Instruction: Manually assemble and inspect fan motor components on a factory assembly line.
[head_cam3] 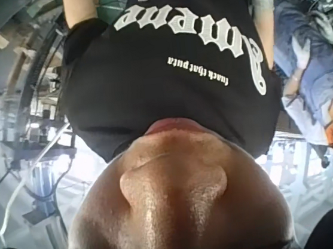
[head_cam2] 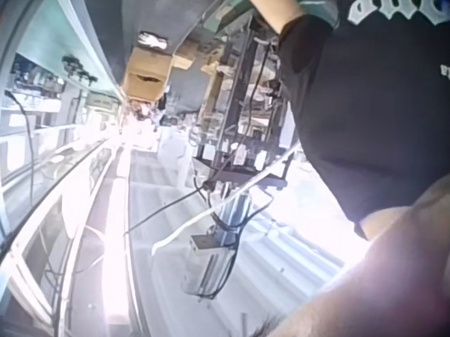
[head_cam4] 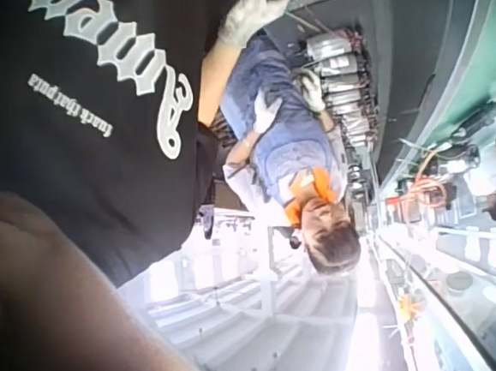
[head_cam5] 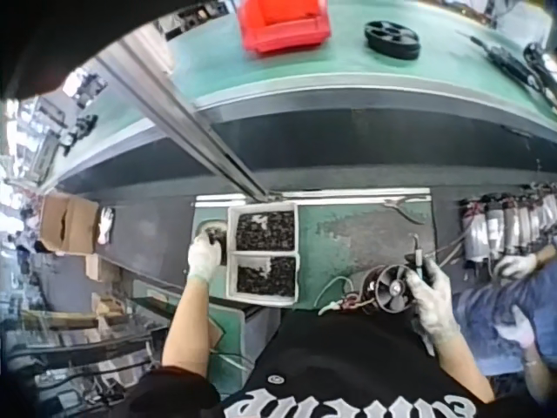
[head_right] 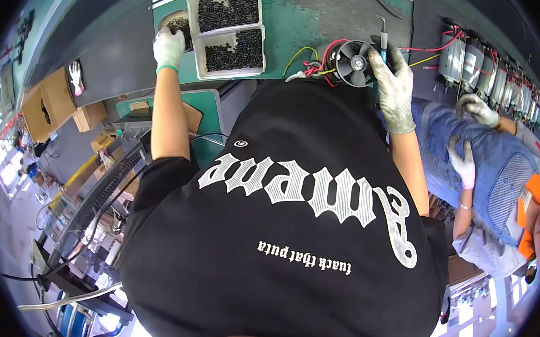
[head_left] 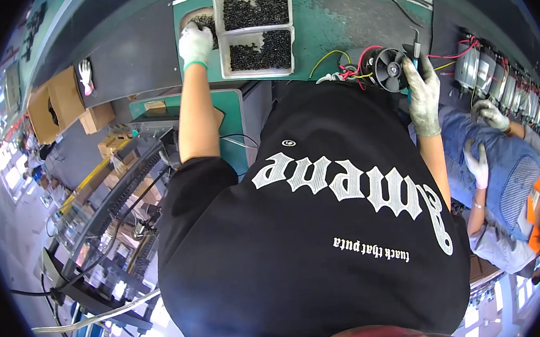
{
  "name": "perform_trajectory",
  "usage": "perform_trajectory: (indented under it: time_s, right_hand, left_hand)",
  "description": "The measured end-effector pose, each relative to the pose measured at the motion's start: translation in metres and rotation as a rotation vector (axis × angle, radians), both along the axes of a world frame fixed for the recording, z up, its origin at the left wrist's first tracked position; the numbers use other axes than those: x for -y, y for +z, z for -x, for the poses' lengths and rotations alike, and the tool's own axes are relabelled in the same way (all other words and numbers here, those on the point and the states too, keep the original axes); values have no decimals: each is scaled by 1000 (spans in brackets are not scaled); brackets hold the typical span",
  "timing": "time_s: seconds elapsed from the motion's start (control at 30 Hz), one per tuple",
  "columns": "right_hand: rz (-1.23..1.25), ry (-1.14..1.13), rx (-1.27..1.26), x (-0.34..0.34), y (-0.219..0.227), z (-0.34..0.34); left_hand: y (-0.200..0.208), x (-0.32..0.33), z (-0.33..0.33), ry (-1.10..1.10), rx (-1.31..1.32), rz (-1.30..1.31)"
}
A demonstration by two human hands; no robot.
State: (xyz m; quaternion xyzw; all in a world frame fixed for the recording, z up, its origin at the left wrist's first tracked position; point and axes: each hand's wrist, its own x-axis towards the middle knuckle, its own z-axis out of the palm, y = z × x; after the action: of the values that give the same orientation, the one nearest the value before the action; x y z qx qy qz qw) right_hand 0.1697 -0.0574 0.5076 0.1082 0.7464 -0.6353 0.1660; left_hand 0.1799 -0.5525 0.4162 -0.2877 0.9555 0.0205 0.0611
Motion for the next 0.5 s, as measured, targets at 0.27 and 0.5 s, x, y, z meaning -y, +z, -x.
perform_trajectory:
  time_s: [0.27, 0.5]
  right_hand:
    - [-5, 1, 3, -7, -13, 16]
    - [214, -155, 69, -10, -26, 21]
  left_hand:
    - [25, -64, 31, -23, -102, -435]
    - [39, -276, 34, -994, -61, -849]
